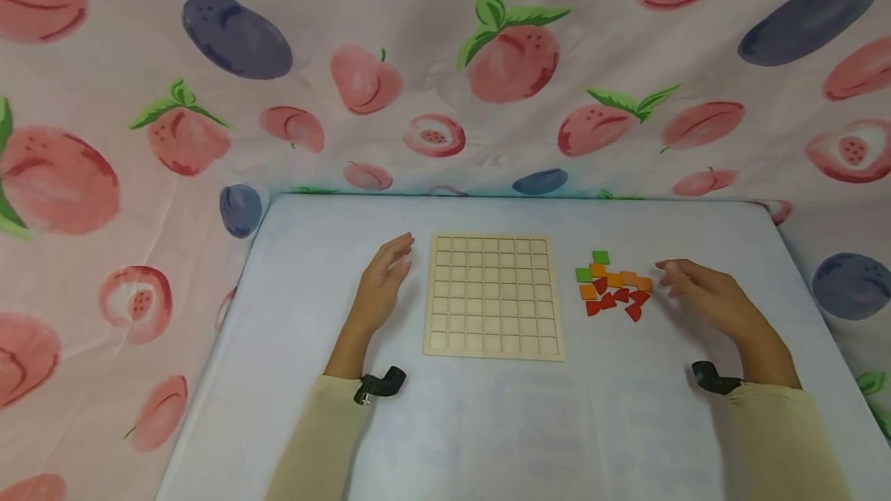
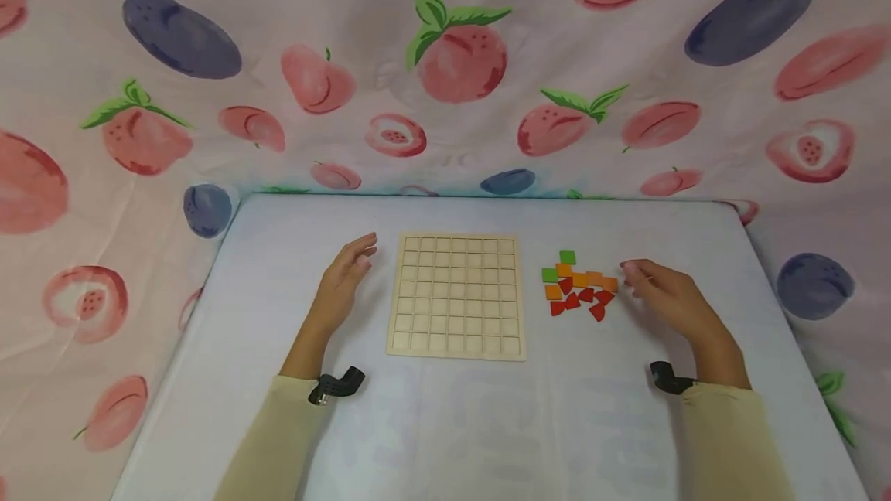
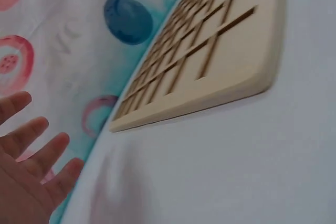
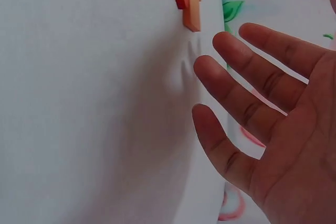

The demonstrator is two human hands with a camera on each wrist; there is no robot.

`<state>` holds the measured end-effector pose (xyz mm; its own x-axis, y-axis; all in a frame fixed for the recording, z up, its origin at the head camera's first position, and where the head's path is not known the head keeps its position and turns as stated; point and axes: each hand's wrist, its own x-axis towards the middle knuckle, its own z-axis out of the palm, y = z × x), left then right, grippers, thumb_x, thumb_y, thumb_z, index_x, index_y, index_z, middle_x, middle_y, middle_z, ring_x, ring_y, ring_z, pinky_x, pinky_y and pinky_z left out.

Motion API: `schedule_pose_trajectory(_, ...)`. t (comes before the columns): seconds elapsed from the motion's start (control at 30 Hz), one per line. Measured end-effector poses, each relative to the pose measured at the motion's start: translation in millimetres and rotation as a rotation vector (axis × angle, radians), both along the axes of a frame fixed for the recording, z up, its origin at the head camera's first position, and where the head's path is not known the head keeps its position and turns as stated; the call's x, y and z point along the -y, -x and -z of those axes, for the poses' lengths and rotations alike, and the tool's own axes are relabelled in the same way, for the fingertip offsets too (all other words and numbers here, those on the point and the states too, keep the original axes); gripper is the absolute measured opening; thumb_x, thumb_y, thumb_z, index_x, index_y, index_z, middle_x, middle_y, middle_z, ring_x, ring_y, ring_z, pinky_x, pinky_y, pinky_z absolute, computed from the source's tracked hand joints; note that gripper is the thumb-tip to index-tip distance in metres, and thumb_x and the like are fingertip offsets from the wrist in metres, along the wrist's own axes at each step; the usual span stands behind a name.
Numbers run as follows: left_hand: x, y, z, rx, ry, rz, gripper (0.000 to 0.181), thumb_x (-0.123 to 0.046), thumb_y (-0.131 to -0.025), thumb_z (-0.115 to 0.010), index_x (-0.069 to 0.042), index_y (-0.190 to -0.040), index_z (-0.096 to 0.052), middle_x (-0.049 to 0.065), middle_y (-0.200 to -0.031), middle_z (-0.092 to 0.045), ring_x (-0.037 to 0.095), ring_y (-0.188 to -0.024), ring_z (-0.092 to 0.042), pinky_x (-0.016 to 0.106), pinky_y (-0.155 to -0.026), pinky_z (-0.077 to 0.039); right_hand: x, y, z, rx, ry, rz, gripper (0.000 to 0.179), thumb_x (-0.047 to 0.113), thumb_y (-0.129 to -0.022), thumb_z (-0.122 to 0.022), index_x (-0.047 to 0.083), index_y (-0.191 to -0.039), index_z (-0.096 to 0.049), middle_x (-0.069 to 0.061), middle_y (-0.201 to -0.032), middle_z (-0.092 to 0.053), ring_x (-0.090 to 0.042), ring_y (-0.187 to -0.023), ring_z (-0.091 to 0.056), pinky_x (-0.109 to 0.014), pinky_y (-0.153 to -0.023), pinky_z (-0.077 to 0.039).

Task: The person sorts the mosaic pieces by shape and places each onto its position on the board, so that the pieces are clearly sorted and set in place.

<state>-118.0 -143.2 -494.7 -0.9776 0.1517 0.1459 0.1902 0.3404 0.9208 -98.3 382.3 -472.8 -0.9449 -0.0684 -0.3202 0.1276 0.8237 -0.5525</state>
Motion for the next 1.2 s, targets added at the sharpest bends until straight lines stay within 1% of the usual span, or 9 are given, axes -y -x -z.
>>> schedule_pose_trajectory(0.03, -2.3, 1.4, 8.3, -0.004, -0.012, 0.000, 0.044, -0.025, -0.108, -0.050, -0.009, -0.148, -0.051, 0.007, -0.156, -0.049, 0.027, -0.143, -0.048, 0.054, -0.116, -0.040, 1, 1.7, 1.8, 0.015, 0.002, 0.000, 0.065, 0.054, -0.108, -0.034, 0.007, -0.152, -0.043, -0.025, -0.130, -0.061, -0.041, -0.117, -0.055, -0.067, -0.093, -0.048)
schedule_pose_trajectory(0.23, -13.2, -0.4, 28.1, 0.009, -0.042, 0.004, 0.039, -0.023, -0.104, -0.057, -0.003, -0.138, -0.060, 0.003, -0.153, -0.052, 0.025, -0.148, -0.042, 0.054, -0.121, -0.033, 10, 12.1, 10.4, 0.031, 0.004, -0.001, 0.073, 0.059, -0.106, -0.033, 0.002, -0.150, -0.045, -0.027, -0.136, -0.056, -0.043, -0.117, -0.056, -0.067, -0.099, -0.047)
schedule_pose_trajectory(0.4, -14.4, 0.6, 40.9, -0.010, -0.004, 0.024, 0.041, -0.029, -0.101, -0.063, -0.008, -0.136, -0.062, 0.001, -0.151, -0.055, 0.024, -0.148, -0.042, 0.051, -0.123, -0.029, 22, 23.6, 12.8, 0.061, -0.002, -0.003, 0.079, 0.063, -0.104, -0.034, 0.000, -0.152, -0.042, -0.031, -0.150, -0.044, -0.052, -0.135, -0.040, -0.073, -0.107, -0.037)
schedule_pose_trajectory(0.53, -14.7, 1.1, 44.7, -0.031, 0.072, 0.034, 0.043, -0.033, -0.098, -0.067, -0.012, -0.135, -0.064, -0.003, -0.149, -0.057, 0.021, -0.146, -0.043, 0.049, -0.123, -0.030, 31, 34.6, 14.3, 0.081, -0.009, -0.008, 0.085, 0.068, -0.101, -0.035, 0.001, -0.154, -0.038, -0.030, -0.153, -0.040, -0.052, -0.139, -0.035, -0.074, -0.109, -0.034)
schedule_pose_trajectory(0.73, -13.6, 1.9, 48.6, -0.130, 0.265, 0.049, 0.045, -0.033, -0.092, -0.073, -0.013, -0.132, -0.067, 0.003, -0.147, -0.060, 0.029, -0.146, -0.044, 0.058, -0.124, -0.021, 42, 51.0, 21.2, 0.074, -0.003, -0.055, 0.078, 0.065, -0.101, -0.040, 0.003, -0.150, -0.045, -0.026, -0.136, -0.052, -0.042, -0.120, -0.049, -0.064, -0.099, -0.047)
schedule_pose_trajectory(0.83, -12.7, 2.2, 51.1, -0.134, 0.390, 0.076, 0.050, -0.037, -0.092, -0.072, -0.016, -0.136, -0.065, 0.003, -0.151, -0.056, 0.029, -0.149, -0.041, 0.061, -0.126, -0.013, 41, 55.3, 22.7, 0.095, -0.010, -0.081, 0.072, 0.064, -0.100, -0.045, 0.008, -0.145, -0.049, -0.023, -0.132, -0.054, -0.039, -0.117, -0.050, -0.059, -0.095, -0.050)
schedule_pose_trajectory(0.93, -11.9, 2.7, 53.2, -0.117, 0.483, 0.107, 0.054, -0.040, -0.091, -0.070, -0.018, -0.141, -0.061, 0.001, -0.158, -0.049, 0.027, -0.152, -0.036, 0.060, -0.126, -0.010, 34, 55.8, 21.5, 0.120, -0.022, -0.084, 0.066, 0.062, -0.098, -0.052, 0.010, -0.140, -0.052, -0.019, -0.126, -0.054, -0.036, -0.116, -0.049, -0.054, -0.091, -0.050)
schedule_pose_trajectory(1.03, -11.3, 2.4, 53.4, -0.108, 0.526, 0.123, 0.057, -0.040, -0.091, -0.069, -0.019, -0.143, -0.060, 0.002, -0.162, -0.043, 0.027, -0.154, -0.033, 0.059, -0.126, -0.011, 25, 55.1, 20.2, 0.126, -0.030, -0.089, 0.059, 0.057, -0.095, -0.061, 0.011, -0.133, -0.056, -0.014, -0.118, -0.054, -0.032, -0.112, -0.048, -0.046, -0.087, -0.049)
schedule_pose_trajectory(1.2, -11.5, 1.8, 50.1, -0.116, 0.544, 0.133, 0.057, -0.039, -0.091, -0.068, -0.016, -0.143, -0.060, 0.005, -0.162, -0.043, 0.030, -0.154, -0.033, 0.060, -0.126, -0.013, 15, 54.5, 18.6, 0.093, -0.027, -0.126, 0.052, 0.051, -0.093, -0.069, 0.010, -0.125, -0.063, -0.011, -0.109, -0.057, -0.028, -0.105, -0.049, -0.036, -0.082, -0.044)
